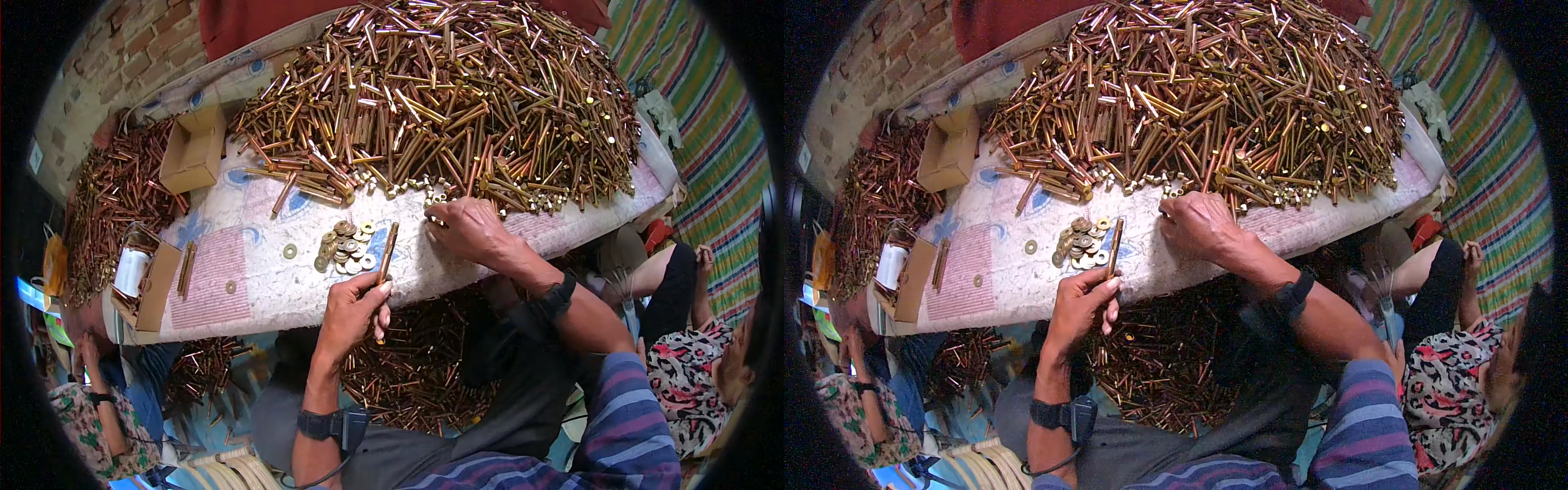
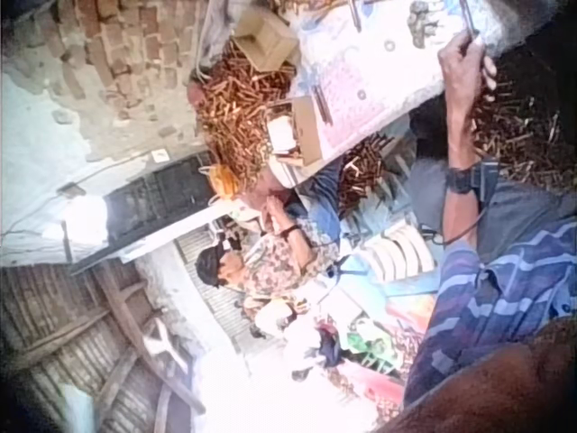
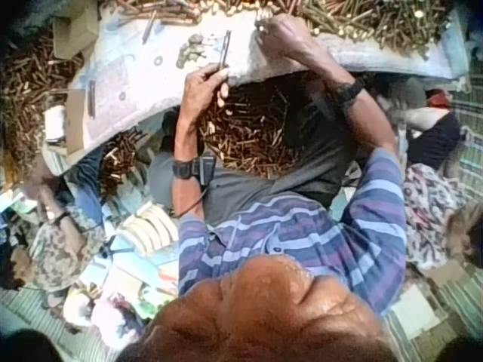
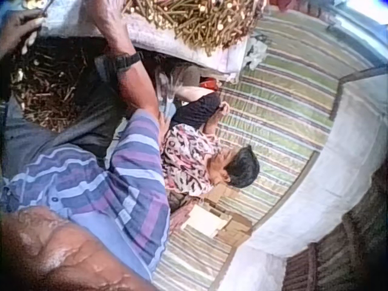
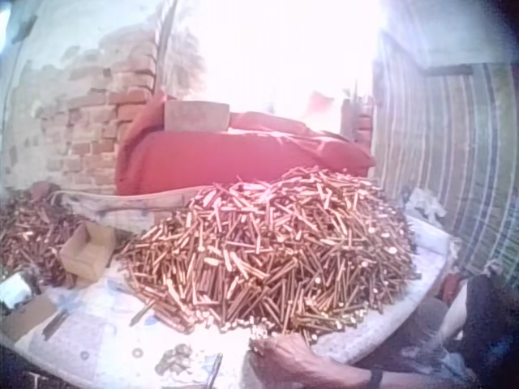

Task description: The recorder and other workers are manually assembling small metal tubes by inserting paper components and metal washers.

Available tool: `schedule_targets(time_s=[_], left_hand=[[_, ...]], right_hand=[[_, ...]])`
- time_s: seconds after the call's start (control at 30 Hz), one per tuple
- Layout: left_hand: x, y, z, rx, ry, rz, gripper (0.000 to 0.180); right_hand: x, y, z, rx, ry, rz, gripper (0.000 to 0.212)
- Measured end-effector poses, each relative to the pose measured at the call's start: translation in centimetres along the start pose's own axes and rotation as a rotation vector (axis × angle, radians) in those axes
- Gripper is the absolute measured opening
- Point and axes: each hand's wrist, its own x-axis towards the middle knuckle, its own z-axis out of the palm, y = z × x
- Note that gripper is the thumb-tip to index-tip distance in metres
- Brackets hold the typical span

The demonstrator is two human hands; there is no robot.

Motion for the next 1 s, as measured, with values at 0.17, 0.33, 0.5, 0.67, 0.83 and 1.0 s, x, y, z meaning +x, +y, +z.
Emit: schedule_targets(time_s=[0.17,0.33,0.5,0.67,0.83,1.0], left_hand=[[-0.1,-0.1,0.0,-0.021,0.022,0.038,0.024],[-0.5,0.1,-0.3,-0.001,0.044,0.039,0.026],[-0.8,0.2,-0.7,0.038,0.047,0.044,0.026],[-1.0,0.5,-0.6,0.058,0.066,0.051,0.027],[-1.4,1.1,-0.5,0.171,0.108,0.016,0.030],[-1.8,1.5,-0.7,0.229,0.072,0.007,0.032]], right_hand=[[0.8,1.1,1.4,-0.142,0.004,-0.035,0.024],[0.8,-0.4,0.3,0.061,0.104,0.028,0.025],[0.6,-1.4,-1.6,0.415,0.033,-0.022,0.022],[0.2,-2.5,-3.0,0.818,-0.165,0.084,0.025],[0.0,-3.2,-3.6,0.890,-0.136,0.018,0.025],[0.1,-3.2,-3.6,0.798,-0.173,-0.041,0.021]])
